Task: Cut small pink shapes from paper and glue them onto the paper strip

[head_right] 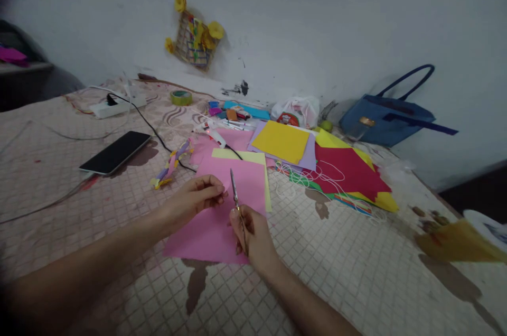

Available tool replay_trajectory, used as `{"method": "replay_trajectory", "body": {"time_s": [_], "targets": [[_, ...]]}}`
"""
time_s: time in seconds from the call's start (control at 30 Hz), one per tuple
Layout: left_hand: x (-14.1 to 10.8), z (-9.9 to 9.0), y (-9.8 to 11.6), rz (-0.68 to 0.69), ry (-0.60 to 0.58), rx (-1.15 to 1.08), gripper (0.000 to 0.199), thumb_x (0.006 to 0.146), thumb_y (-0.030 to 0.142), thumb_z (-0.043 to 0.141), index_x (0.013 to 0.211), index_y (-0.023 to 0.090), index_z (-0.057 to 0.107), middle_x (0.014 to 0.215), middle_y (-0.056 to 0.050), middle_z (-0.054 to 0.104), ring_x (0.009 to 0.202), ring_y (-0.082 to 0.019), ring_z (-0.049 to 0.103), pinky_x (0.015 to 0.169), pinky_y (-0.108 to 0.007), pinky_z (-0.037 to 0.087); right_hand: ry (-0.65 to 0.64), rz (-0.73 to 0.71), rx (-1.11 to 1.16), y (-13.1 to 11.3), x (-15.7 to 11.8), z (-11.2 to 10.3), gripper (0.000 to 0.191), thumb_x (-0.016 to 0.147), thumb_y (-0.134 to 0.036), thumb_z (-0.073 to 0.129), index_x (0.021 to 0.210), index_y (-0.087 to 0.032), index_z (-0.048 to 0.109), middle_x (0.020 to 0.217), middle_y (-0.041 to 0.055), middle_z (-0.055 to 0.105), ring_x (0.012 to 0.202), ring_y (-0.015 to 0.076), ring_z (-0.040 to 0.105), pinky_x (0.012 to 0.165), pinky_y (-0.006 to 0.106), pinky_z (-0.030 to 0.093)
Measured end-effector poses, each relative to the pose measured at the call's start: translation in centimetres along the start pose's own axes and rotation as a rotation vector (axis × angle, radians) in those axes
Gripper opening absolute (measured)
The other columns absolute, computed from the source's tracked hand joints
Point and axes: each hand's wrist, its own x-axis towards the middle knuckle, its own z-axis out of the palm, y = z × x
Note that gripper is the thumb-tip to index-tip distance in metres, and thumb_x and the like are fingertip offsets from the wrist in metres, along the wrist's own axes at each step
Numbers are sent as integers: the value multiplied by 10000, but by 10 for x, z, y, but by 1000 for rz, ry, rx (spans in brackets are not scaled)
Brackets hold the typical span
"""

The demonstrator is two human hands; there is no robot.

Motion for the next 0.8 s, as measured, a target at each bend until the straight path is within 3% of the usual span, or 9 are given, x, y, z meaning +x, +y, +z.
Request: {"method": "replay_trajectory", "body": {"time_s": [0.13, 0.33, 0.8], "targets": [[-1, 2, 1, 7, 14, 7, 112, 719, 195, 629, 713, 117, 549, 678, -18, 592, 612, -83, 539, 587, -214, 414, -43, -37, 0, -1, -3, -1, 387, 840, -529, 401, 697, -173, 452, 458, -74, 369, 386, 60, 374, 376, 167, 343], [0, 2, -3, 10, 24, -56, 141, 707, 210, 649, 744, 112, 555, 726, -51, 627, 681, -120, 592, 672, -258, 447, 0, -64, -87, 3, -5, 2, 364, 843, -496, 422, 668, -177, 434, 476, -69, 376, 400, 64, 367, 377, 175, 312], [-2, 6, -5, 59, 64, -44, 115, 693, 210, 650, 701, 117, 584, 690, -23, 586, 661, -100, 541, 663, -247, 419, 8, -74, -145, 6, -4, 1, 390, 835, -527, 419, 640, -191, 386, 496, -66, 344, 416, 78, 378, 385, 195, 312]]}}
